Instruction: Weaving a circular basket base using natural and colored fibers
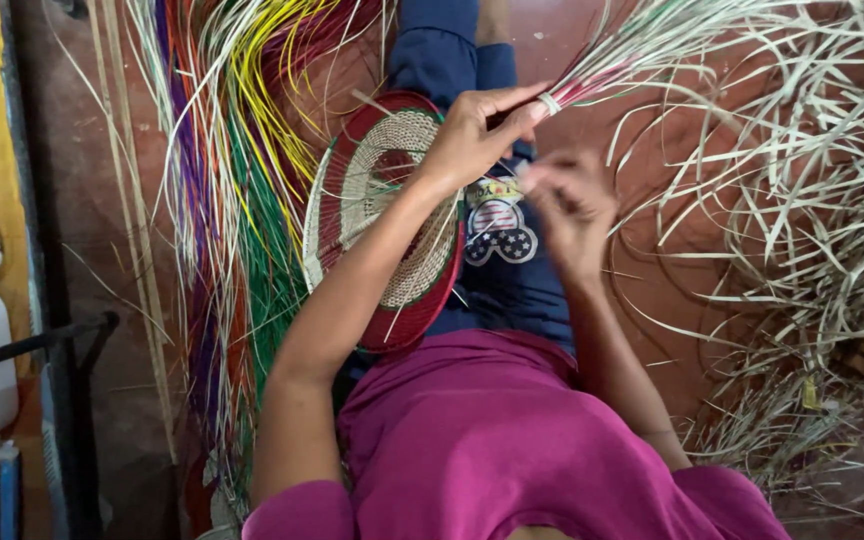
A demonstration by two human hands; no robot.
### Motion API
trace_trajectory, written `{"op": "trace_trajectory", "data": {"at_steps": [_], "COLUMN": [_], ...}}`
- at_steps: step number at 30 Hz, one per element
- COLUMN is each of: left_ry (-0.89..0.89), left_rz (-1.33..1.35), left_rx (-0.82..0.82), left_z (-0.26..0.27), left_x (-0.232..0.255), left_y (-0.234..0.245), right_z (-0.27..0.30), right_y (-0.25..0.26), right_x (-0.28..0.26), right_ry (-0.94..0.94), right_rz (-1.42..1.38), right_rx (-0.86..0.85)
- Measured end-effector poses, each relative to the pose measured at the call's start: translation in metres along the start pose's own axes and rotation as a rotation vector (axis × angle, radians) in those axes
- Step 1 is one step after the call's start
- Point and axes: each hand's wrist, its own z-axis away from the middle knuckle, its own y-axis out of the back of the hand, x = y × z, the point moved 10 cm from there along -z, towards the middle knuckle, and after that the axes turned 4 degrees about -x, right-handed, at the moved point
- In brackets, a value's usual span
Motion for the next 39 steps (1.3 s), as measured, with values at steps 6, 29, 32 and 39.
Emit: {"op": "trace_trajectory", "data": {"at_steps": [6, 29, 32, 39], "left_ry": [0.034, -0.287, -0.299, -0.286], "left_rz": [0.039, 0.075, 0.101, 0.167], "left_rx": [-0.127, 0.119, 0.111, 0.118], "left_z": [0.003, 0.013, 0.014, 0.014], "left_x": [-0.004, 0.02, 0.025, 0.022], "left_y": [-0.016, -0.004, -0.003, -0.006], "right_z": [0.005, 0.017, 0.015, 0.002], "right_y": [0.027, 0.011, 0.011, 0.033], "right_x": [0.048, 0.09, 0.094, 0.063], "right_ry": [-0.347, -0.346, -0.354, -0.195], "right_rz": [-0.289, -0.535, -0.558, -0.224], "right_rx": [0.228, 0.277, 0.296, 0.316]}}
